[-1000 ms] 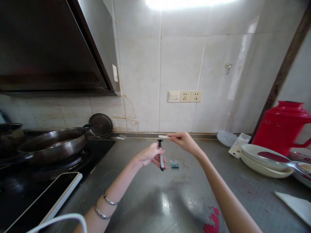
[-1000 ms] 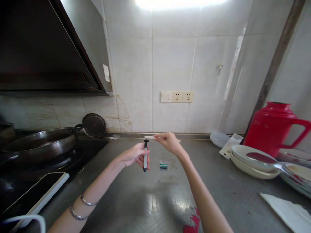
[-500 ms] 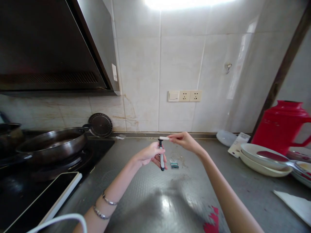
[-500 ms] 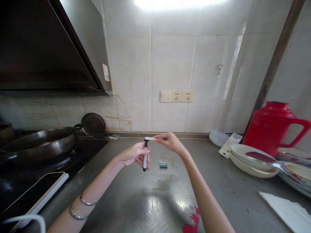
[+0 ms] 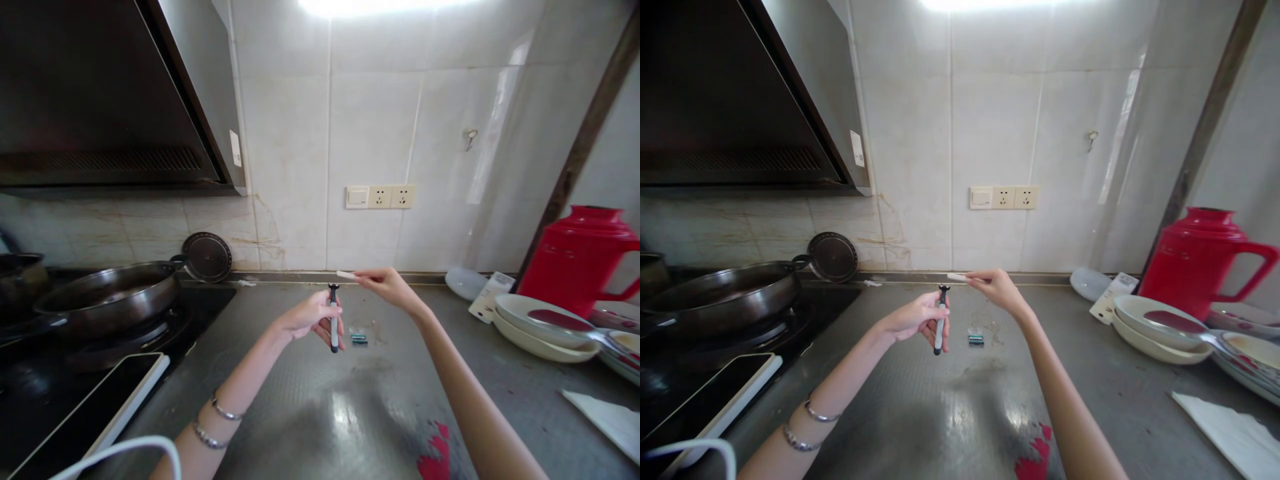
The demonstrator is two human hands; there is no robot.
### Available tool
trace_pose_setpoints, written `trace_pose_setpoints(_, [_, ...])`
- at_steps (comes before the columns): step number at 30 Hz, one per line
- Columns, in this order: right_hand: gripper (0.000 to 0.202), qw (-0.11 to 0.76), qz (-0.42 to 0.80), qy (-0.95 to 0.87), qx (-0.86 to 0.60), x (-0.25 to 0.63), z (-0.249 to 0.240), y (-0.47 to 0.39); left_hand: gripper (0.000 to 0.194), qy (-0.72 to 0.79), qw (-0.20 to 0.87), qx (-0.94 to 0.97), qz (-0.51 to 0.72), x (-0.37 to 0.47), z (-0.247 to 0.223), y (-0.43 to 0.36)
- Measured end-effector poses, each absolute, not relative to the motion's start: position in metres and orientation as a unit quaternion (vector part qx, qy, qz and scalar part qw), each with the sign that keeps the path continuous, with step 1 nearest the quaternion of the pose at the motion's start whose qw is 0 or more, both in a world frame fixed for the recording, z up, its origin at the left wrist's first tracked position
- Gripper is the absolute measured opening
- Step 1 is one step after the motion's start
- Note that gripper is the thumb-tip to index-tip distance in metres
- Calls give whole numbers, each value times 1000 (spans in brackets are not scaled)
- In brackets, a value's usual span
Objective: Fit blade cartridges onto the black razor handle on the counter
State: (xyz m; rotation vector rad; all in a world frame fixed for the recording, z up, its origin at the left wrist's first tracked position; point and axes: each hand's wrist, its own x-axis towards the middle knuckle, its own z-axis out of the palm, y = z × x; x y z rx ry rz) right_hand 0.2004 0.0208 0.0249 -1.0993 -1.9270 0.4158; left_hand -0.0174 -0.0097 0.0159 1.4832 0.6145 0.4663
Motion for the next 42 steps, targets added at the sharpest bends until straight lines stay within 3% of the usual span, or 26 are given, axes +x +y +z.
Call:
trace_pose_setpoints(5, [43, 415, 176, -786, -423, 204, 24, 23, 24, 287, 659, 654, 236, -25, 19, -6])
trace_pose_setpoints(9, [37, 433, 189, -765, -439, 198, 22, 22, 30, 278, 647, 656, 272, -33, 27, -4])
trace_pose_setpoints(14, [36, 433, 134, -738, -500, 188, 23, 17, 27, 281, 631, 663, 288, -42, 37, -6])
trace_pose_setpoints(19, [41, 303, 7, -734, -608, 172, 15, 17, 23, 273, 620, 675, 292, -45, 41, -8])
trace_pose_setpoints(22, [33, 208, 21, -730, -650, 158, -5, 20, 23, 257, 619, 683, 290, -46, 41, -8])
trace_pose_setpoints(28, [27, 111, 58, -729, -673, 134, -58, 17, 25, 222, 617, 702, 279, -44, 41, -10])
trace_pose_setpoints(42, [33, 44, 89, -714, -693, 124, -81, 10, 23, 215, 618, 706, 271, -36, 29, -4])
